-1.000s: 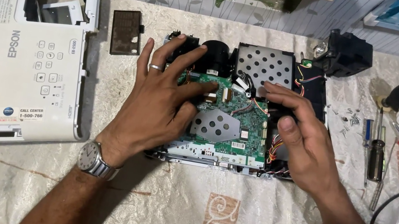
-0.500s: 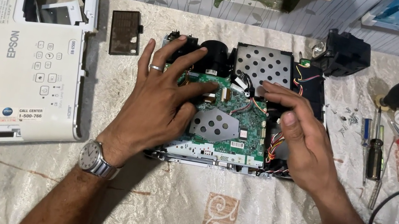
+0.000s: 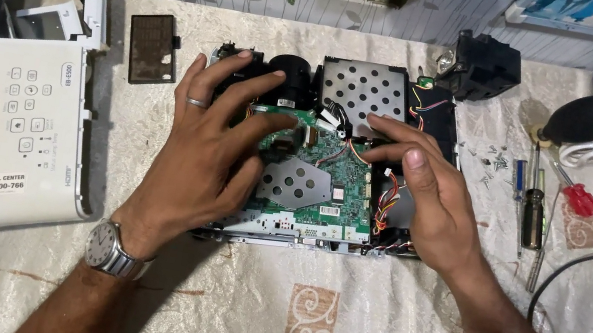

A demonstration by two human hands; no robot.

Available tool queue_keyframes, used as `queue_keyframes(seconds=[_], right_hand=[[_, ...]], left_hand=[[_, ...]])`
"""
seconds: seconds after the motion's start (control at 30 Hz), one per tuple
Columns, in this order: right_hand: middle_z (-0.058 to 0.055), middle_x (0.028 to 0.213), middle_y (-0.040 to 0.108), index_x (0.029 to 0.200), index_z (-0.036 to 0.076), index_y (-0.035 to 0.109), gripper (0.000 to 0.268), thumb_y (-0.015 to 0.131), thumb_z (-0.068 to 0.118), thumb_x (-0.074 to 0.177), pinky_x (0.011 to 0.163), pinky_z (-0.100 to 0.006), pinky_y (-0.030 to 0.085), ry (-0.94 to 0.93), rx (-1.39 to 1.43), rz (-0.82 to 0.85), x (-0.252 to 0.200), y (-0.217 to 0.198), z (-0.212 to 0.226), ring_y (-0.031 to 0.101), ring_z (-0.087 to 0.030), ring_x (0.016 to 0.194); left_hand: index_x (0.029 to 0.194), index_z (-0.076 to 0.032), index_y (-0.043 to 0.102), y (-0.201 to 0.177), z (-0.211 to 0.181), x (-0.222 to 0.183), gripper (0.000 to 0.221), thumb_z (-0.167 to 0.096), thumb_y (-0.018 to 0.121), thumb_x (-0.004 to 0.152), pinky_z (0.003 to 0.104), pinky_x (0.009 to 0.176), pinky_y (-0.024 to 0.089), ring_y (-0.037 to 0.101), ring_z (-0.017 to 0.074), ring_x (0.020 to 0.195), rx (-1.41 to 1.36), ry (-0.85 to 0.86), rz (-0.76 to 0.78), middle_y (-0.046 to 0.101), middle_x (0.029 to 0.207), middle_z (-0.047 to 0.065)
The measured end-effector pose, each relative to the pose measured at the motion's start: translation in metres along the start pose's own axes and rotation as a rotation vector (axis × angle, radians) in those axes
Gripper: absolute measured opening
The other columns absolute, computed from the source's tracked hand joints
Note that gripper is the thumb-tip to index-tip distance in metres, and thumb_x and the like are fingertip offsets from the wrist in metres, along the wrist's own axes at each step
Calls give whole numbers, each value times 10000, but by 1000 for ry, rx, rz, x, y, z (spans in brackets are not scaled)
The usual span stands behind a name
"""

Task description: Connecting internal cables and securing the motherboard of an Epson projector using a screwdriver.

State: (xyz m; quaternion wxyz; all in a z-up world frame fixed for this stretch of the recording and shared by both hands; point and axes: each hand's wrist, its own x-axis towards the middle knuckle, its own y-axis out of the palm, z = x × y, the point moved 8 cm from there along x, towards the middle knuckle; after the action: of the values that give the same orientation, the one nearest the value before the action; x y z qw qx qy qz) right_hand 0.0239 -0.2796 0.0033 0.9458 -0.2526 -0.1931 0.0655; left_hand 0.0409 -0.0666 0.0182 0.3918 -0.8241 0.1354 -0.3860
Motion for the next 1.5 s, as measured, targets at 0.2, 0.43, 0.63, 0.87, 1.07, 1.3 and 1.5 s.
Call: queue_keyframes(seconds=[0.2,0.43,0.63,0.87,1.07,1.3,1.5], right_hand=[[-173,1431,634,936,62,684,538,300,396,1108,1212,-471,331,-6,-6,-20,0,-2,2,541,-325,1407],[-184,1440,615,831,20,756,667,260,361,1118,1222,-482,311,-63,-34,34,1,3,8,490,-339,1442],[-166,1438,616,797,45,784,707,248,379,1115,1225,-499,318,-80,-103,71,0,7,14,453,-354,1455],[-201,1463,598,1097,72,718,579,261,427,1112,1222,-513,321,-102,-110,80,-1,6,11,489,-356,1444],[-207,1526,533,1162,87,669,571,262,483,1103,1218,-522,302,-112,-130,118,-2,8,13,477,-354,1454],[-195,1569,485,1175,102,648,562,262,503,1095,1203,-546,300,-104,-142,162,-3,12,11,443,-365,1471],[-186,1550,508,1155,105,654,616,235,551,1083,1210,-543,282,-71,-139,154,-1,12,12,443,-356,1469]], left_hand=[[1133,-205,734,8,-22,0,355,-266,478,893,728,1227,53,263,392,1490,-51,152,93,459,1540,121],[968,-219,809,14,-25,0,399,-309,427,894,723,1202,23,283,409,1478,-91,165,220,529,1492,126],[1014,-209,805,16,-26,-2,478,-375,359,971,707,1208,45,296,402,1471,-83,187,197,532,1492,122],[1042,-196,766,16,-29,-1,568,-425,247,1019,705,1207,76,324,405,1458,-77,200,182,515,1499,140],[1048,-189,744,17,-30,-2,447,-350,333,972,700,1209,89,354,402,1448,-64,206,176,562,1452,136],[991,-185,698,18,-29,-2,367,-326,362,943,708,1212,77,336,413,1457,-54,200,190,534,1477,148],[1092,-155,584,15,-31,-1,277,-224,437,868,701,1226,119,366,407,1452,-44,204,163,510,1491,159]])
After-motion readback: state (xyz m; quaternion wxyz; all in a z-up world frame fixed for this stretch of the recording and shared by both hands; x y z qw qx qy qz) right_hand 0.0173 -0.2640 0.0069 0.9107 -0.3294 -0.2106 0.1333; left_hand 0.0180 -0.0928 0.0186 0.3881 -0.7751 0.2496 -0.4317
